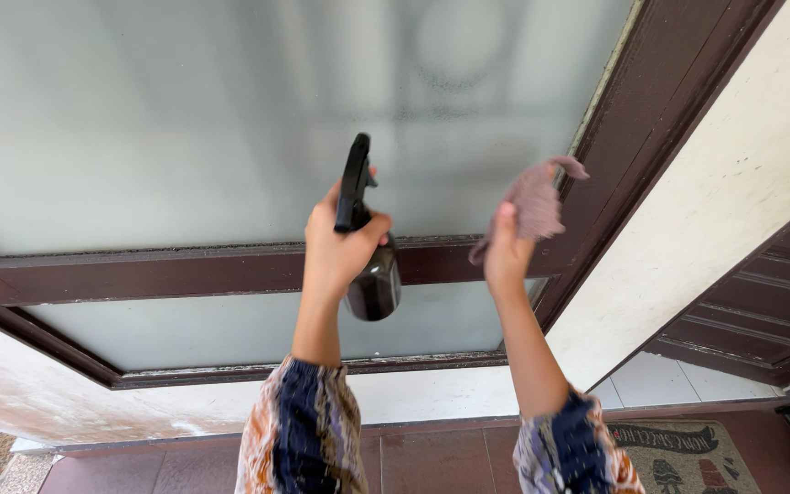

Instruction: The person wipes a glass pane in a wooden door using a cloth and a spray bottle, moving the cloth across the glass surface and the door frame.

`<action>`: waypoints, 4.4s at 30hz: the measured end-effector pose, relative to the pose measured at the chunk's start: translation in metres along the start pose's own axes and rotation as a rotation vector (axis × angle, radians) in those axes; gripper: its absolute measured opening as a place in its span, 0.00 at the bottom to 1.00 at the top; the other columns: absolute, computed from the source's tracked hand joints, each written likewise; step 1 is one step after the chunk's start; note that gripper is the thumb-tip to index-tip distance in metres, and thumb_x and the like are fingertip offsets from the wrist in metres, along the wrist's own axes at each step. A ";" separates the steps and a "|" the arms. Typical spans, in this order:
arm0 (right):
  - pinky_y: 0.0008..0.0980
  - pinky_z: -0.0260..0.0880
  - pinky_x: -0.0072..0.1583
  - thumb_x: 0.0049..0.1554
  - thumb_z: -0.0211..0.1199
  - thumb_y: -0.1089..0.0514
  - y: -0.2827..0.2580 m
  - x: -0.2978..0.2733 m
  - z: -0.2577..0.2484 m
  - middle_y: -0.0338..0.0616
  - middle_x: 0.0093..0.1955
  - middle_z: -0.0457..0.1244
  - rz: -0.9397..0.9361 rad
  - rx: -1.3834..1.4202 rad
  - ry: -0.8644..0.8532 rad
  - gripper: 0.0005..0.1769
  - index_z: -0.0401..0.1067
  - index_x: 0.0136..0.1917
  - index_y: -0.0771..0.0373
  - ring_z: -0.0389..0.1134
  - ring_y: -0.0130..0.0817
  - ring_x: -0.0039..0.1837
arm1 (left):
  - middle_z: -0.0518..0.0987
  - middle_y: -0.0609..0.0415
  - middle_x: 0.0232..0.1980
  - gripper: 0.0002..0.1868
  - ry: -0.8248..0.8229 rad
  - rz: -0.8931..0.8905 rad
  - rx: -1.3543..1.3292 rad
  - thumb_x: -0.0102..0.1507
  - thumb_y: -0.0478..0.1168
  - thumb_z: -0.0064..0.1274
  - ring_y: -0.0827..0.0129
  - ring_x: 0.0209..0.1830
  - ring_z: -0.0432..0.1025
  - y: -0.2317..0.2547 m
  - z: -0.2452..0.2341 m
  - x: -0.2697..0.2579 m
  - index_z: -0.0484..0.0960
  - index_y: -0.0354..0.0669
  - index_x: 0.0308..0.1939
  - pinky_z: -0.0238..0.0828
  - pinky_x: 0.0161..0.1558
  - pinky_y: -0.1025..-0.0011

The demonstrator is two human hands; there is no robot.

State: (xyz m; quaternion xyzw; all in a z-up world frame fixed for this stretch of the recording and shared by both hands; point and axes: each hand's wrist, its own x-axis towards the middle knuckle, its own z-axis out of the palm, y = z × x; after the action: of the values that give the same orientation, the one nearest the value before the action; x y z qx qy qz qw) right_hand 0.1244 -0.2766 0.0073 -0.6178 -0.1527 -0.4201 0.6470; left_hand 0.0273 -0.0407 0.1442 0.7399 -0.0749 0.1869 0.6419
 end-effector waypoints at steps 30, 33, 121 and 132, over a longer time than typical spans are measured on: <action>0.67 0.22 0.80 0.58 0.66 0.41 0.028 0.035 0.091 0.41 0.89 0.33 -0.700 -1.098 -0.532 0.51 0.43 0.86 0.45 0.32 0.43 0.88 | 0.78 0.58 0.24 0.31 0.130 -0.104 -0.057 0.51 0.31 0.57 0.79 0.23 0.71 -0.009 0.009 -0.035 0.79 0.42 0.61 0.65 0.30 0.76; 0.66 0.25 0.81 0.58 0.68 0.40 -0.011 0.083 0.115 0.38 0.89 0.32 -0.797 -1.069 -0.496 0.54 0.42 0.87 0.46 0.31 0.38 0.88 | 0.82 0.60 0.24 0.31 0.093 -0.112 -0.043 0.52 0.31 0.53 0.80 0.23 0.72 -0.004 0.001 -0.028 0.79 0.43 0.61 0.67 0.30 0.77; 0.56 0.28 0.85 0.72 0.53 0.40 -0.065 0.133 0.136 0.43 0.91 0.37 -0.833 -1.233 -0.477 0.35 0.45 0.85 0.45 0.36 0.42 0.90 | 0.80 0.60 0.23 0.31 -0.219 0.015 -0.056 0.53 0.33 0.56 0.79 0.22 0.72 0.006 -0.050 0.032 0.78 0.41 0.62 0.67 0.29 0.75; 0.57 0.23 0.83 0.72 0.27 0.33 -0.070 0.191 0.028 0.51 0.90 0.32 -0.560 -1.150 -0.023 0.40 0.42 0.89 0.53 0.29 0.50 0.90 | 0.78 0.60 0.20 0.29 -0.223 0.043 -0.014 0.53 0.34 0.57 0.79 0.23 0.72 0.006 -0.021 0.041 0.80 0.41 0.61 0.70 0.34 0.76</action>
State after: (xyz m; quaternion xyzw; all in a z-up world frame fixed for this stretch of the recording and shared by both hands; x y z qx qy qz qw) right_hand 0.1967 -0.3104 0.1965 -0.8074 -0.0652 -0.5814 0.0760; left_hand 0.0593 -0.0159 0.1672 0.7499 -0.1629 0.1165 0.6305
